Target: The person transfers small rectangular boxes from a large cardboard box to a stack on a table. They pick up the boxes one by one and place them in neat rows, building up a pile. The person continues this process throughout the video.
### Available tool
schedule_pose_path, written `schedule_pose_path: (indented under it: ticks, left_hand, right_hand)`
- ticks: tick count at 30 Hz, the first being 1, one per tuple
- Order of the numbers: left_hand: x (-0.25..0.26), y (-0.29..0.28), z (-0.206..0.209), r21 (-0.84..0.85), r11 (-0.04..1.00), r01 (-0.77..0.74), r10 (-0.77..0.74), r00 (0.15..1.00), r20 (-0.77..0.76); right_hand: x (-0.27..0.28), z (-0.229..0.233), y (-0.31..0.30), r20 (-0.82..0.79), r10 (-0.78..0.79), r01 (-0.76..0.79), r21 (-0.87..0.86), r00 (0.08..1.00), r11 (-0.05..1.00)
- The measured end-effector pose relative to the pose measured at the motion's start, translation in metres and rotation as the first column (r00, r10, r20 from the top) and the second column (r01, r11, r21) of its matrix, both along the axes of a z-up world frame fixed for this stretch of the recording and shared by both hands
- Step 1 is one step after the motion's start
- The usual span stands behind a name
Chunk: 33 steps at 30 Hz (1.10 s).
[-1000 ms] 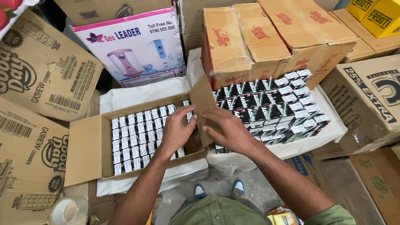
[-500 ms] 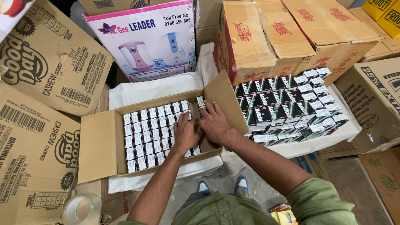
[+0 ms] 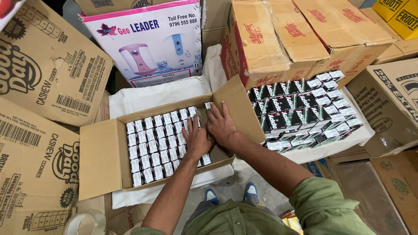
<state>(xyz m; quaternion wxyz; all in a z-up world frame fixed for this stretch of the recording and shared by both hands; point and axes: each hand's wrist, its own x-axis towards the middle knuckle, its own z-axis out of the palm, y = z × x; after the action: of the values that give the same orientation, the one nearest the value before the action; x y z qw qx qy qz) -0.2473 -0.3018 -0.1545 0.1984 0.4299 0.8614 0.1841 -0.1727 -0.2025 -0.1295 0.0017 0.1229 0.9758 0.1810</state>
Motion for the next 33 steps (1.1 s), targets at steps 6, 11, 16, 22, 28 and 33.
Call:
schedule_pose_path:
  ticks: [6,11,16,22,28,33]
  left_hand:
    - [-0.002,-0.001,-0.005,0.019,1.0,0.008,-0.008,1.0,0.017]
    - [0.0,-0.009,0.003,-0.005,1.0,0.023,-0.024,0.999,-0.026]
    - [0.001,-0.024,0.029,0.109,0.994,-0.001,-0.005,0.999,0.052]
    - [0.002,-0.03,0.052,0.434,0.899,-0.062,-0.006,0.988,0.152]
    - [0.02,-0.028,0.119,0.588,0.801,-0.109,-0.064,0.962,0.267]
    - [0.038,-0.004,0.15,0.651,0.72,-0.241,-0.153,0.859,0.488]
  right_hand:
    - [0.001,0.016,-0.004,0.113,-0.019,0.02,-0.003,0.993,1.0]
    - [0.001,0.018,-0.002,0.117,-0.035,0.042,-0.052,0.992,0.998]
    - [0.009,0.023,0.01,-0.046,-0.05,0.041,-0.191,0.998,0.981]
    - [0.018,0.038,0.037,-0.205,-0.164,0.005,-0.611,0.965,0.792]
    - [0.055,0.126,0.031,-0.272,-0.305,-0.105,-0.878,0.913,0.468]
    - [0.092,0.158,0.039,-0.253,-0.398,-0.16,-0.954,0.882,0.253]
